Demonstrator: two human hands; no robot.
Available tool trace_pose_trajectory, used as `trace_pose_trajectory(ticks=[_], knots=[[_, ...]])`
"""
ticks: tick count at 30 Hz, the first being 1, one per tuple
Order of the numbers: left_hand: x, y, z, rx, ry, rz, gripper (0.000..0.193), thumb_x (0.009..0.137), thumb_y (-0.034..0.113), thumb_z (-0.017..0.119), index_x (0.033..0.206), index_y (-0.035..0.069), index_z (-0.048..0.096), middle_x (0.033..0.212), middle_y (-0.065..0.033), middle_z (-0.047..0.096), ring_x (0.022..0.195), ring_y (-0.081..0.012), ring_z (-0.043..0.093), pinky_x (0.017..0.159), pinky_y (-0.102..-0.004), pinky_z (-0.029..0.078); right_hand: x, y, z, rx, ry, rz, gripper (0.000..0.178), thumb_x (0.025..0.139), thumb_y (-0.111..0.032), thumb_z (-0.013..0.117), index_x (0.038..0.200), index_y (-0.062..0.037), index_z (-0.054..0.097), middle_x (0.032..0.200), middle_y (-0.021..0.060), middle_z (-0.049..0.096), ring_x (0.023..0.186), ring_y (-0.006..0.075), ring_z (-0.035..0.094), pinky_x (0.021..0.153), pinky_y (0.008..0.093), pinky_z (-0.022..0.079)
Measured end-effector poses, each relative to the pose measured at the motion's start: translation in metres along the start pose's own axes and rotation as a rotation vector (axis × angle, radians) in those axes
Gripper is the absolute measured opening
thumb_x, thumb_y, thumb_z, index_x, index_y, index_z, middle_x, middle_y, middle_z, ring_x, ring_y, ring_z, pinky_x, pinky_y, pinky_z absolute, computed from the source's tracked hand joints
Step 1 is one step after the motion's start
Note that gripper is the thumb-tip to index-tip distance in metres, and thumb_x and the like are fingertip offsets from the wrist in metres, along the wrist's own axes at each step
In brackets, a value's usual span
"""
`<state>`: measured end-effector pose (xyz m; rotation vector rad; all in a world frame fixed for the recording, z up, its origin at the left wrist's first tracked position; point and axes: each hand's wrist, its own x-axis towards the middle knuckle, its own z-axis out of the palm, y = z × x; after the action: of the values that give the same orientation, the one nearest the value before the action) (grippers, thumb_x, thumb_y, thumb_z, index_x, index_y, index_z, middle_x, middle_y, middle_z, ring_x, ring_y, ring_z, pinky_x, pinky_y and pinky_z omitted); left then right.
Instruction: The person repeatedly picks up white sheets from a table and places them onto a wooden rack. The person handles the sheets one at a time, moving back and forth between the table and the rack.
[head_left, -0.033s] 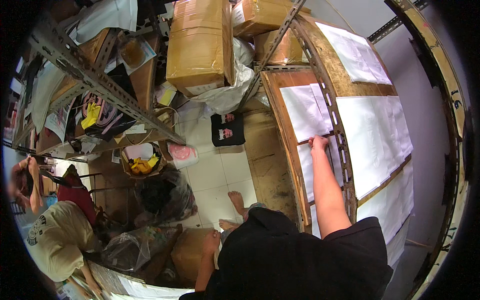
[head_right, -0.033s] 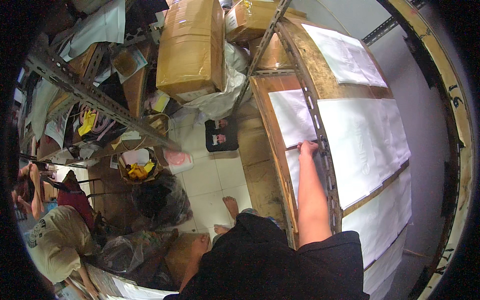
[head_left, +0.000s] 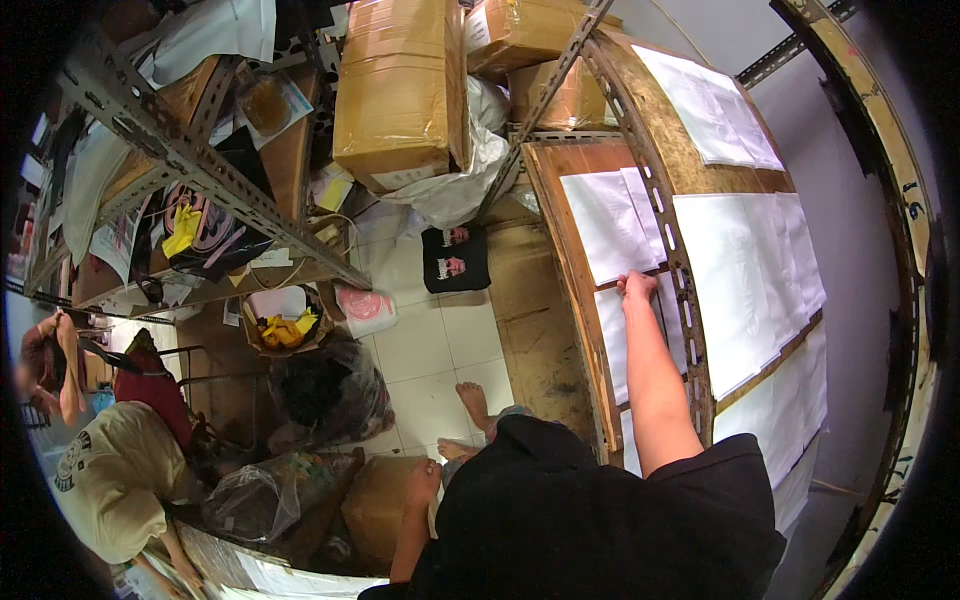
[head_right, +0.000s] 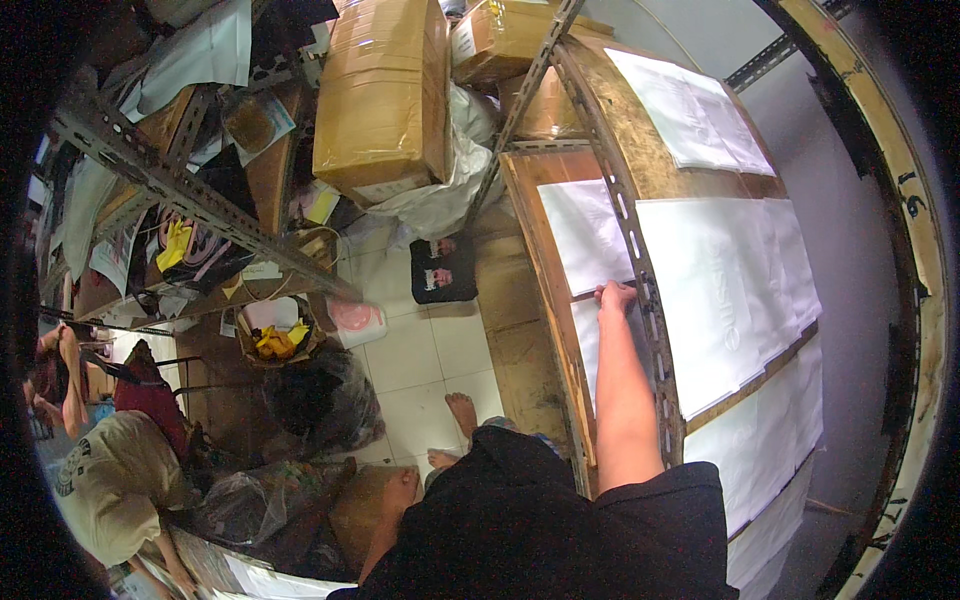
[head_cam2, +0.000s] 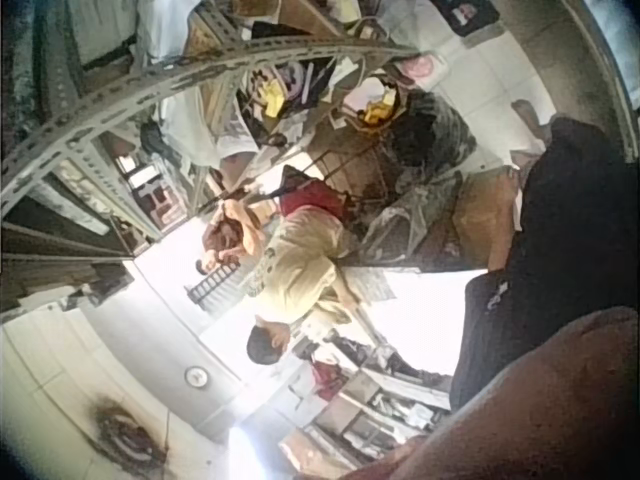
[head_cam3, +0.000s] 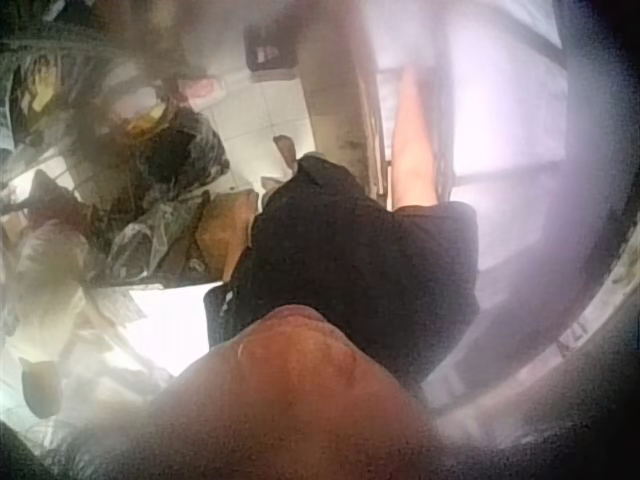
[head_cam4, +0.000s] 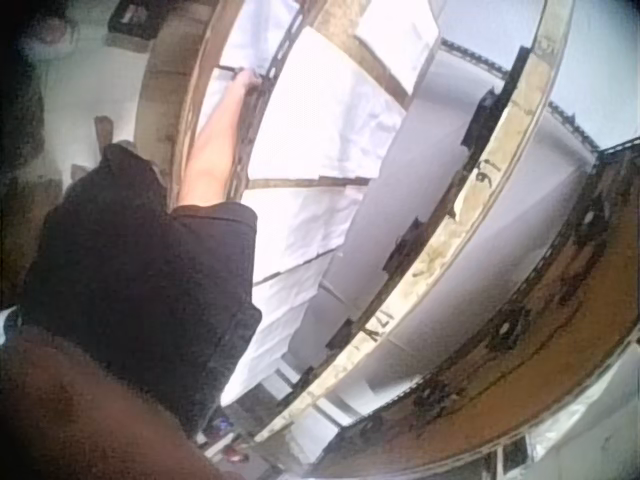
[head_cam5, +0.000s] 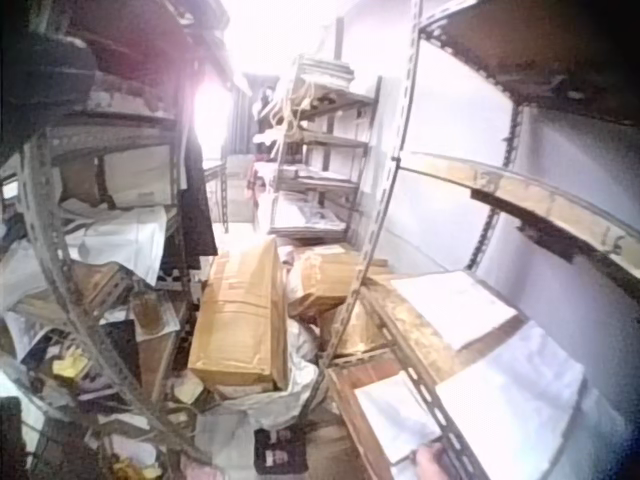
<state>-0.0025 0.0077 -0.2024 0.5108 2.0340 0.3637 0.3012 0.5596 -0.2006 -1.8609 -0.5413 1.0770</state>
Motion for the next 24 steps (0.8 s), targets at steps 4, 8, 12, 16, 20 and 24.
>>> trace_pose_trajectory(ticks=[4, 8, 12, 16, 20, 24], knots=[[0.009, -0.011, 0.007, 0.009, 0.026, 0.045, 0.035, 0.087, 0.031, 0.057, 0.104, 0.003, 0.067, 0.1, -0.0211, 0.069, 0.097, -0.0405, 0.065, 0.085, -0.0462, 0.051, -0.006, -0.005, 0.006, -0.011, 0.006, 0.026, 0.021, 0.087, 0.001, 0.053, 0.105, 0.0028, 0.042, 0.089, 0.0155, 0.061, 0.065, 0.0201, 0.065, 0.048, 0.0265, 0.055], [0.022, -0.022, 0.01, 0.001, 0.064, 0.074, 0.031, 0.088, 0.029, 0.057, 0.101, 0.003, 0.067, 0.099, -0.0203, 0.069, 0.095, -0.0406, 0.065, 0.085, -0.046, 0.051, -0.011, -0.018, 0.014, 0.025, 0.012, 0.054, 0.019, 0.086, 0.002, 0.051, 0.104, 0.0067, 0.046, 0.084, 0.0172, 0.063, 0.061, 0.02, 0.065, 0.045, 0.0257, 0.054], [0.016, -0.017, 0.006, -0.003, 0.079, 0.068, 0.029, 0.088, 0.027, 0.057, 0.098, 0.002, 0.067, 0.096, -0.0208, 0.069, 0.093, -0.0408, 0.065, 0.085, -0.046, 0.051, -0.007, -0.019, 0.013, 0.004, 0.015, 0.091, 0.021, 0.086, 0.0, 0.052, 0.105, 0.0088, 0.047, 0.081, 0.0176, 0.064, 0.058, 0.0194, 0.064, 0.042, 0.0246, 0.051], [0.015, -0.026, 0.009, 0.005, 0.062, 0.064, 0.03, 0.088, 0.029, 0.057, 0.101, 0.003, 0.067, 0.097, -0.0212, 0.069, 0.093, -0.0407, 0.065, 0.085, -0.0457, 0.051, -0.011, -0.021, 0.017, -0.109, 0.04, 0.08, 0.026, 0.086, -0.004, 0.054, 0.106, 0.0107, 0.049, 0.08, 0.0178, 0.063, 0.057, 0.0194, 0.064, 0.04, 0.0257, 0.049], [0.015, -0.021, 0.009, 0.025, 0.055, 0.027, 0.032, 0.088, 0.03, 0.057, 0.102, 0.004, 0.068, 0.099, -0.0212, 0.069, 0.094, -0.0408, 0.065, 0.085, -0.0454, 0.051, -0.023, -0.031, 0.021, -0.19, 0.022, 0.114, 0.03, 0.086, -0.007, 0.056, 0.109, 0.0112, 0.049, 0.08, 0.0175, 0.063, 0.057, 0.0201, 0.064, 0.039, 0.0266, 0.049], [0.016, -0.017, 0.007, 0.062, 0.067, 0.018, 0.034, 0.088, 0.032, 0.056, 0.102, 0.004, 0.067, 0.098, -0.0232, 0.068, 0.095, -0.042, 0.064, 0.085, -0.0469, 0.05, -0.018, -0.031, 0.02, -0.202, -0.007, 0.09, 0.031, 0.086, -0.008, 0.056, 0.111, 0.0103, 0.05, 0.084, 0.0171, 0.064, 0.058, 0.0209, 0.065, 0.04, 0.0267, 0.049]])
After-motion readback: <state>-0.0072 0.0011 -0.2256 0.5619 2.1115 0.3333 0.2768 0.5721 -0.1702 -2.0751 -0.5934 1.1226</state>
